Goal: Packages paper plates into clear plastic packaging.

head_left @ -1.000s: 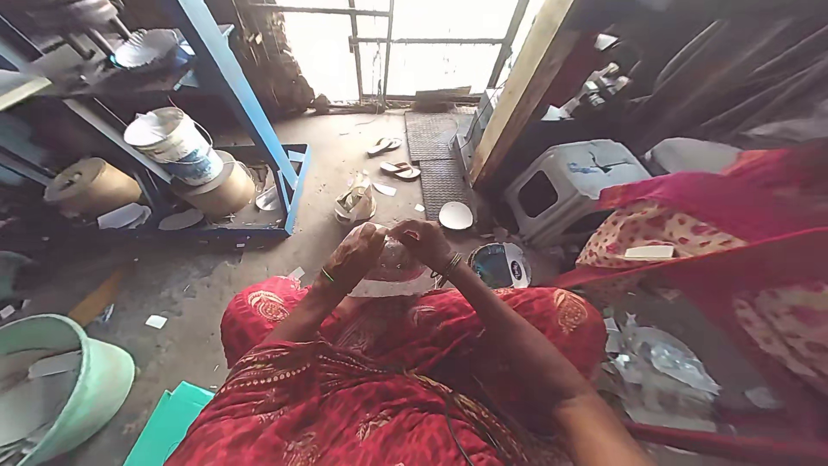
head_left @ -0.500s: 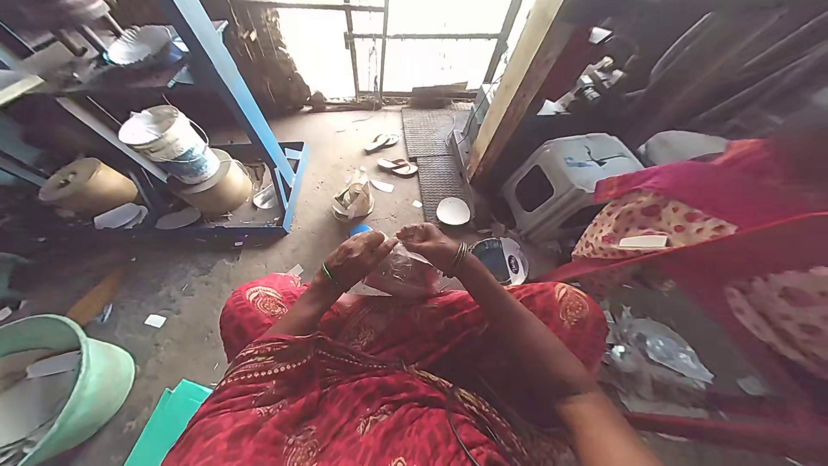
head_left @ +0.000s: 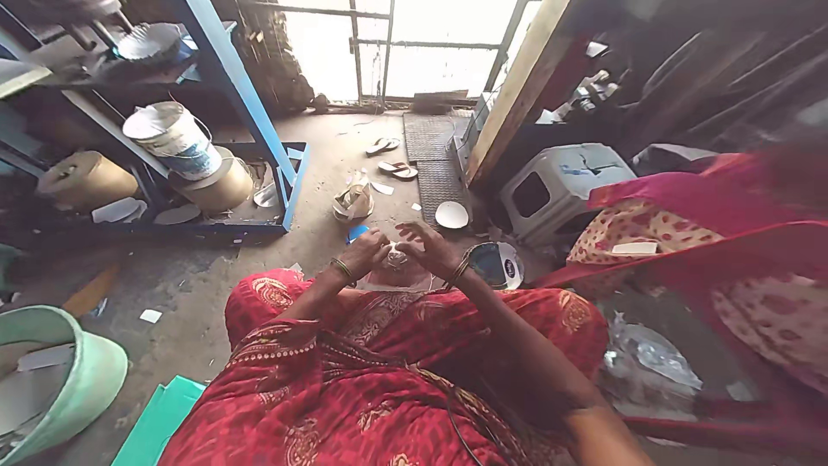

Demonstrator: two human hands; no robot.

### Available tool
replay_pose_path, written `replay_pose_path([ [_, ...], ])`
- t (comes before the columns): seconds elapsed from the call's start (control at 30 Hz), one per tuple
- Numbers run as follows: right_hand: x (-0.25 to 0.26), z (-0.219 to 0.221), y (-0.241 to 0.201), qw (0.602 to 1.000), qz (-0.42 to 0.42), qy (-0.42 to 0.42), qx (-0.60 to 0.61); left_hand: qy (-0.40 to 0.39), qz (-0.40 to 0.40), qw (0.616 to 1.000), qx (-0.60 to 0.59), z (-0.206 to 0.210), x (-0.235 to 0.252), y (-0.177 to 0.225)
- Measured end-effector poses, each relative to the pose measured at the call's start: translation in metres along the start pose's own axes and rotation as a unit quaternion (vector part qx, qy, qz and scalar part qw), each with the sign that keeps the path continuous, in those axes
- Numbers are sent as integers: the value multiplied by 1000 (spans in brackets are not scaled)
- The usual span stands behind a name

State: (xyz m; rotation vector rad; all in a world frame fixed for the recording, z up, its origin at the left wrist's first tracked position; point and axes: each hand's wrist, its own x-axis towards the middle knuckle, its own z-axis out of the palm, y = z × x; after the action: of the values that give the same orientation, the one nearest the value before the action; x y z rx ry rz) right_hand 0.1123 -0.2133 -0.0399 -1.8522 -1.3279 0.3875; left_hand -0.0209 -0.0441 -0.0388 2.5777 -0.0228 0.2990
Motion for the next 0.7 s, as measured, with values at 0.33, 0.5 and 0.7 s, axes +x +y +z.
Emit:
replay_pose_path([
  [0.33, 3, 16, -4, 998, -47, -25, -40, -114, -313, 841, -426, -10, -1, 9],
  [0.5, 4, 18, 6, 989, -106, 81, -64, -106, -316, 789, -517, -13, -2, 5],
  [0.7, 1, 5, 8, 968, -223, 106, -43, -64, -310, 767, -558, -11, -2, 10],
])
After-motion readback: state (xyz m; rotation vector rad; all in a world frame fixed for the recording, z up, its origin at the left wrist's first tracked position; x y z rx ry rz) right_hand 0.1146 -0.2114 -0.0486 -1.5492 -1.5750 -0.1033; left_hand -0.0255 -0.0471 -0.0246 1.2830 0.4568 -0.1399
